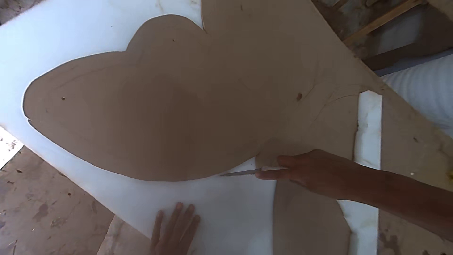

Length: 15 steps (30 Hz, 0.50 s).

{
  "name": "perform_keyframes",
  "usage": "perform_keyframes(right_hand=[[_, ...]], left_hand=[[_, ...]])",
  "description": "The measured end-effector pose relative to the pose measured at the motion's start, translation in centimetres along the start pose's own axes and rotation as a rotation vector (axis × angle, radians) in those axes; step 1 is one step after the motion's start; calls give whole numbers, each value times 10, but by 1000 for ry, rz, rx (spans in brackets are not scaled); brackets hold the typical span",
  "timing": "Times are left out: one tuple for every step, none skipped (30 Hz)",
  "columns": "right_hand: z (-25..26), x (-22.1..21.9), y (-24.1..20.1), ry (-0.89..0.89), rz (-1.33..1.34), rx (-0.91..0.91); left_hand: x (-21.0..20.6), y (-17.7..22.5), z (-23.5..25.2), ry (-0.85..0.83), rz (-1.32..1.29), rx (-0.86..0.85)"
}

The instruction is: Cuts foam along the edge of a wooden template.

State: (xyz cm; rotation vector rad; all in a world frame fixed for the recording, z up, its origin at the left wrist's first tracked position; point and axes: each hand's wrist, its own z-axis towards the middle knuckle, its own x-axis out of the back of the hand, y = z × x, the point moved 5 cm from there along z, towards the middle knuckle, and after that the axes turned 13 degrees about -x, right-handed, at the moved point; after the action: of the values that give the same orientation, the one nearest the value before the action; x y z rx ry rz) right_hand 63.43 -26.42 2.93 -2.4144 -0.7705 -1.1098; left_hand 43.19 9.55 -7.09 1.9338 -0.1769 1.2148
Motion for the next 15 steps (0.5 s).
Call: perform_keyframes(right_hand=[[-4,4,7,-2,-14,-9],[-9,8,14,0,-23,-15],[-13,13,20,-1,-37,-21],[-17,16,27,-1,-60,-26],[-19,20,32,-10,-88,-35],[-21,25,37,-23,-114,-43],[-23,30,40,-40,-142,-54],[-25,36,43,-54,-164,-66],[-27,40,46,-66,-182,-78],[-29,45,49,-73,-201,-87],[-32,52,51,-80,-220,-97],[-33,57,54,-87,-239,-107],[-35,61,54,-95,-261,-116],[-38,64,51,-95,-275,-118],[-42,68,47,-103,-291,-134]], left_hand=[[0,0,-1,-2,1,-1],[0,0,-2,-8,-1,-1],[-1,0,-3,-14,-2,-2],[-2,0,-3,-16,6,-6],[-3,0,-5,-14,13,-8],[-4,0,-6,-10,16,-10],[-6,-1,-8,-6,20,-12],[-8,-1,-9,-6,30,-13],[-9,-1,-11,-7,39,-15],[-9,-1,-12,-5,46,-17],[-10,-1,-12,-5,54,-18],[-11,-1,-13,-5,60,-19],[-11,-1,-14,-5,68,-20],[-11,0,-15,-4,75,-21],[-10,1,-14,0,77,-20]])
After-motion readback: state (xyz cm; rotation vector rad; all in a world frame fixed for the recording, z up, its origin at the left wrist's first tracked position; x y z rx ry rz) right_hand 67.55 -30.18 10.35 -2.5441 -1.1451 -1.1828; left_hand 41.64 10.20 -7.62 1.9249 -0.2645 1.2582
